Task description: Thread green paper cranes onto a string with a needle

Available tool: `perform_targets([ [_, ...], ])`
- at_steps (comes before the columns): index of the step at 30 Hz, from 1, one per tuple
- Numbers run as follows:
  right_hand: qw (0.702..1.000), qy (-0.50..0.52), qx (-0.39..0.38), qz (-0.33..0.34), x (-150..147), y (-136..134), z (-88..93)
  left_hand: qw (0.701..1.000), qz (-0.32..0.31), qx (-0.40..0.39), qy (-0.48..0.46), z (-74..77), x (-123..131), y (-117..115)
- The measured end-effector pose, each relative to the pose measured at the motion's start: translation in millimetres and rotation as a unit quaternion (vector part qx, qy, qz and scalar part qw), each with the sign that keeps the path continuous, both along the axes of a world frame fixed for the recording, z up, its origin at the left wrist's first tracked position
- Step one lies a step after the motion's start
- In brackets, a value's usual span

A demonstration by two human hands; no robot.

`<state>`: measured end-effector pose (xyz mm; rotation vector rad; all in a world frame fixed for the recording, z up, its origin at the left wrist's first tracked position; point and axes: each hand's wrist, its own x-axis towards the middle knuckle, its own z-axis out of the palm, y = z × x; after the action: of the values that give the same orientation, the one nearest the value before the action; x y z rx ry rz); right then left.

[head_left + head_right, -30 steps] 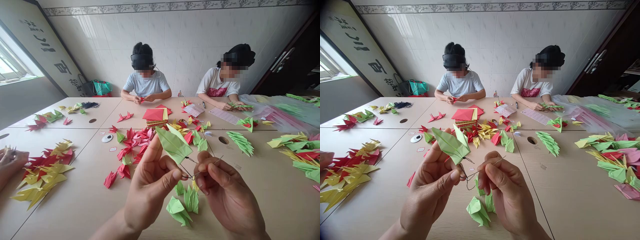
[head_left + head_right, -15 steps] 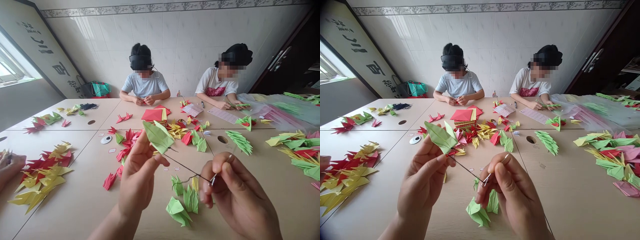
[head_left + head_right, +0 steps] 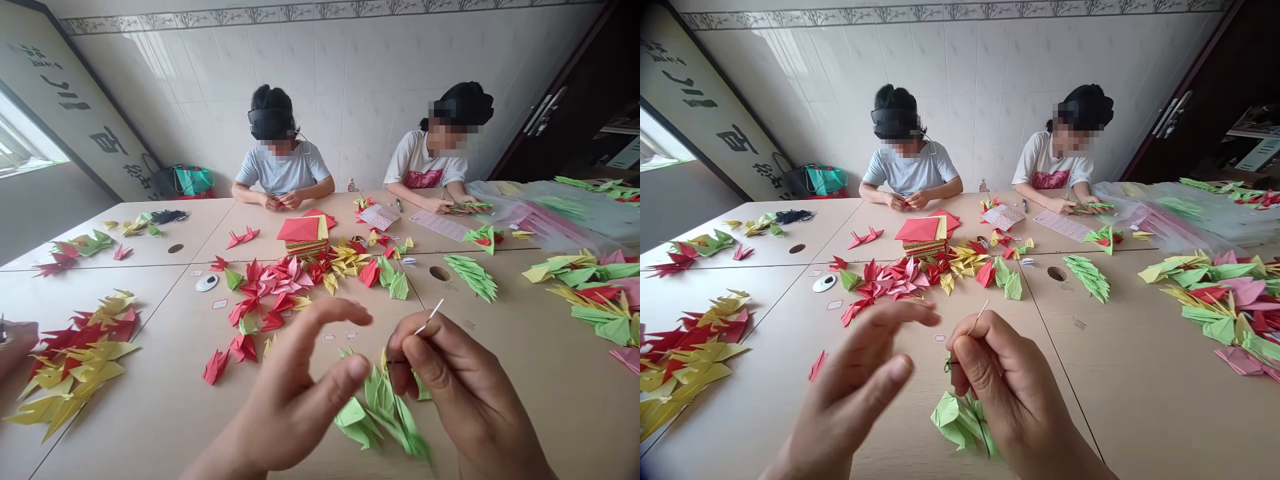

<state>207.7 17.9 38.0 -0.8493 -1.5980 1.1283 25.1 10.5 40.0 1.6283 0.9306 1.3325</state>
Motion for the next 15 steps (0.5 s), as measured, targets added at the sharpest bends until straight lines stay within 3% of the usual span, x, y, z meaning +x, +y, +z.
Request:
perform_targets([
  [2,1.000,-0.019,0.011,-0.005,1,1,-2.1,0.993,-0.101,-0.061,0.021,-3.4,4,2],
  [5,0.999,-0.036,0.040,-0.005,1,2,-1.0,0.981,-0.166,-0.103,-0.017,-6.7,10,7],
  [9,0.994,-0.059,0.087,-0.025,-1,2,2.6,0.964,-0.188,-0.162,-0.092,-8.0,13,7],
  [15,0.990,-0.042,0.118,-0.062,-3,4,1.7,0.958,-0.159,-0.224,-0.076,-8.2,10,6],
])
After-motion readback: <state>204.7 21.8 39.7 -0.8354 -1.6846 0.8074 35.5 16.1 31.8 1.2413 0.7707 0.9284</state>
